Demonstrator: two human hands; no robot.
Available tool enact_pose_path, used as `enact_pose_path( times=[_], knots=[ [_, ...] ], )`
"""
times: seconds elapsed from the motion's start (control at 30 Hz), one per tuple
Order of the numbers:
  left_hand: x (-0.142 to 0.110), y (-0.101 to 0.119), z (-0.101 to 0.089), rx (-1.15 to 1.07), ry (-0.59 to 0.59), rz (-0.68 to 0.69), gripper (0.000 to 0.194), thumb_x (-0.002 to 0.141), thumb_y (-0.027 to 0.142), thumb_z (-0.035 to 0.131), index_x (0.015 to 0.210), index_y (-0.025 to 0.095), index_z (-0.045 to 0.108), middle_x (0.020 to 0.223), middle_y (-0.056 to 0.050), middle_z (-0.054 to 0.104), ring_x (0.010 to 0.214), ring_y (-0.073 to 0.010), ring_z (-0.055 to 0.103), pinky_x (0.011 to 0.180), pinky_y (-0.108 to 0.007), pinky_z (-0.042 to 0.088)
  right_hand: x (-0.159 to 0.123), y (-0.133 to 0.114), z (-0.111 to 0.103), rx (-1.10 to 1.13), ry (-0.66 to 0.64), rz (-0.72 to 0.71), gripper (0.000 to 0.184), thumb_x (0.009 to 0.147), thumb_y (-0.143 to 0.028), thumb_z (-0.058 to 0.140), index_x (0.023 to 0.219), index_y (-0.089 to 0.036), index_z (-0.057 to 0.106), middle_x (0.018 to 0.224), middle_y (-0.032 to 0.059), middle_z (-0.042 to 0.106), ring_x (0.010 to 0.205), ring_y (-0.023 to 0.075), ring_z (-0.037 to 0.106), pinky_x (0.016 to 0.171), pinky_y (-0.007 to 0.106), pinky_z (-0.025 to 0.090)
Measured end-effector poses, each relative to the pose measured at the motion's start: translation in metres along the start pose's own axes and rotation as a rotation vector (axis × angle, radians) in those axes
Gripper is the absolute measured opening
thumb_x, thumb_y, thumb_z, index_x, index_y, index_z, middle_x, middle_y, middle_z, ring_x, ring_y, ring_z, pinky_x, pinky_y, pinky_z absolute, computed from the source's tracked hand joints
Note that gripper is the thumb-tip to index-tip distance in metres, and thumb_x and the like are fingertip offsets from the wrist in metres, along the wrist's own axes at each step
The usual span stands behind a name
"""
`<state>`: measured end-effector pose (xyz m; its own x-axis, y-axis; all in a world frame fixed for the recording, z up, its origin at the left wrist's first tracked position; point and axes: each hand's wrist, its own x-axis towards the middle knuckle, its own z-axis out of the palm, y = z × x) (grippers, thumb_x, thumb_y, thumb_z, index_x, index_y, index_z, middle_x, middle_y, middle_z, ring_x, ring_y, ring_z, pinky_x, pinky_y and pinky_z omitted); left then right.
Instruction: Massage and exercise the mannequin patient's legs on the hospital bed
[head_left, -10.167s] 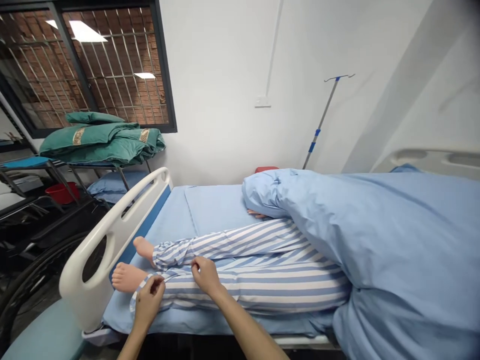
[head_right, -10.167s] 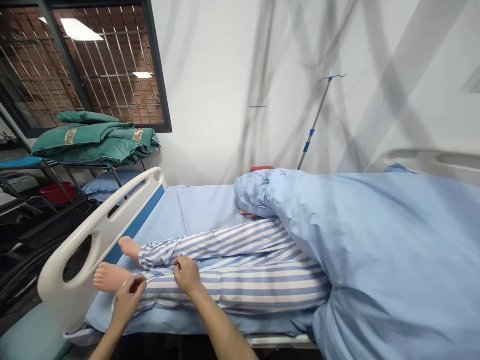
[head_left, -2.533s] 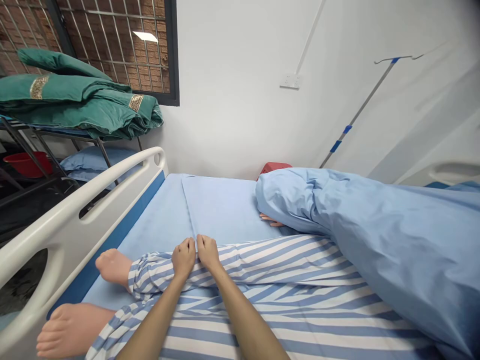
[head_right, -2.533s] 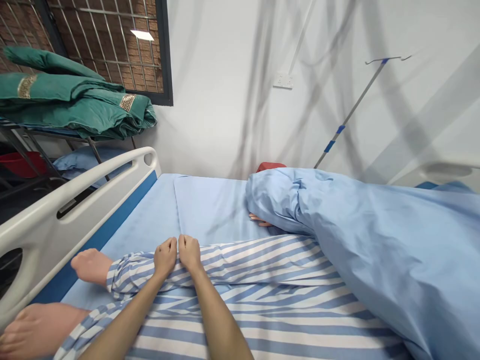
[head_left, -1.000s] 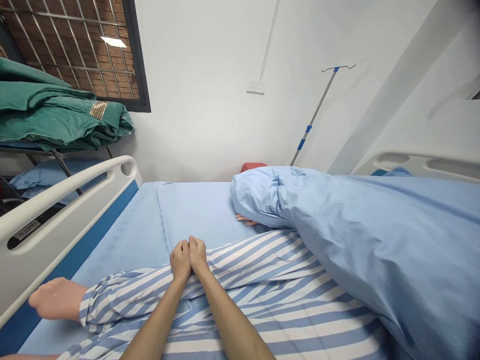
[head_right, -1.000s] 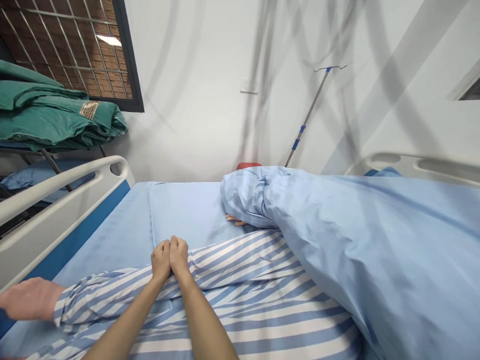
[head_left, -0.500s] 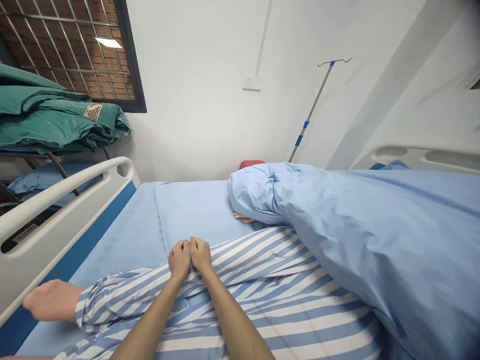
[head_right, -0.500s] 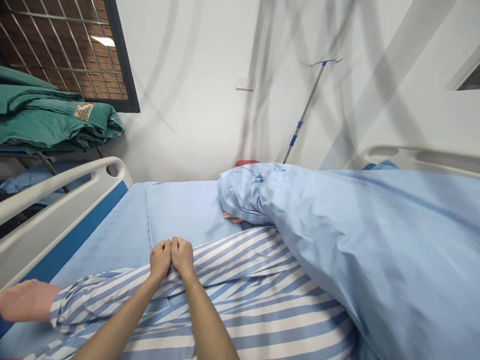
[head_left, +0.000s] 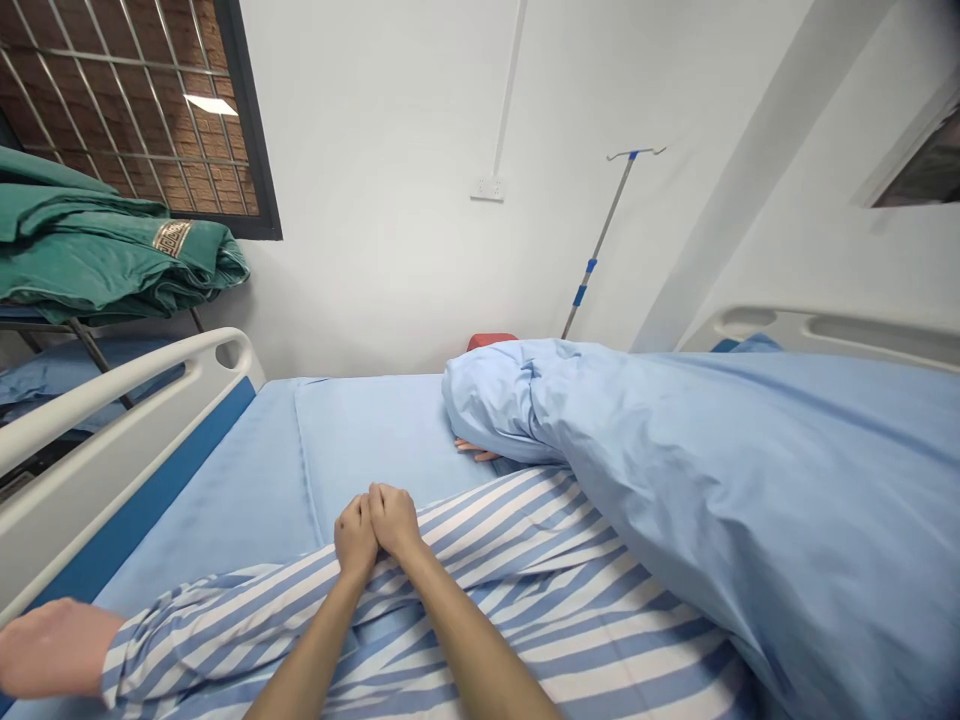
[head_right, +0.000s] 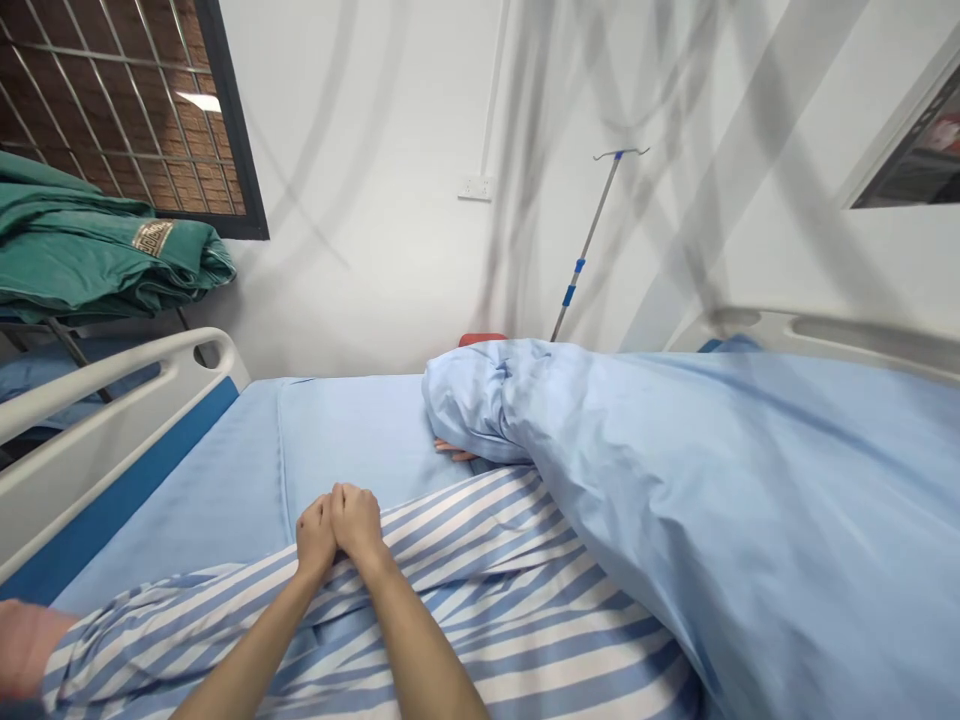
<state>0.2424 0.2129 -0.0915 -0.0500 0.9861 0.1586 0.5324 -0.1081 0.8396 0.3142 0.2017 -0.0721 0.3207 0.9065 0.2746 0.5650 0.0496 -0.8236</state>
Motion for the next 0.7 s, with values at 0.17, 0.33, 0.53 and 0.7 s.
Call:
enact_pose_path(
  times=[0.17,0.33,0.53,0.7],
  knots=[
    [-0.001,0.002,0.004,0.116,-0.042,0.016,0.036,0.084,0.039,0.030,0.058,0.020,0.046,0.059,-0.001,0.055,0.057,-0.0113,0.042,0.056,-0.023,0.025,0.002,0.001,-0.033,-0.418,-0.085,-0.259,0.039,0.089,-0.034,0.031,0.066,-0.019,0.059,0.060,0.0033,0.061,0.053,0.0122,0.047,0.054,0.025,0.025],
    [-0.005,0.009,0.005,0.239,-0.027,-0.007,0.034,0.083,0.036,0.031,0.057,0.020,0.045,0.062,-0.002,0.056,0.059,-0.0131,0.043,0.055,-0.024,0.023,-0.001,0.026,-0.040,-0.304,-0.016,-0.145,0.044,0.092,-0.032,0.027,0.061,-0.018,0.055,0.057,0.0014,0.058,0.052,0.0104,0.045,0.054,0.024,0.023],
    [0.004,0.030,0.017,0.205,-0.034,-0.012,0.034,0.081,0.036,0.033,0.055,0.020,0.048,0.060,-0.002,0.056,0.058,-0.0130,0.044,0.054,-0.024,0.026,0.004,0.037,-0.042,0.014,0.037,-0.089,0.046,0.090,-0.036,0.028,0.052,-0.017,0.045,0.048,-0.0030,0.045,0.049,0.0091,0.037,0.050,0.022,0.023],
    [-0.002,0.044,0.042,0.014,-0.031,0.016,0.037,0.084,0.037,0.030,0.057,0.019,0.048,0.058,-0.001,0.056,0.058,-0.0118,0.047,0.055,-0.022,0.030,0.005,0.038,-0.044,0.206,0.061,-0.046,0.042,0.088,-0.036,0.030,0.054,-0.017,0.047,0.051,-0.0028,0.046,0.050,0.0095,0.039,0.049,0.022,0.026]
  ],
)
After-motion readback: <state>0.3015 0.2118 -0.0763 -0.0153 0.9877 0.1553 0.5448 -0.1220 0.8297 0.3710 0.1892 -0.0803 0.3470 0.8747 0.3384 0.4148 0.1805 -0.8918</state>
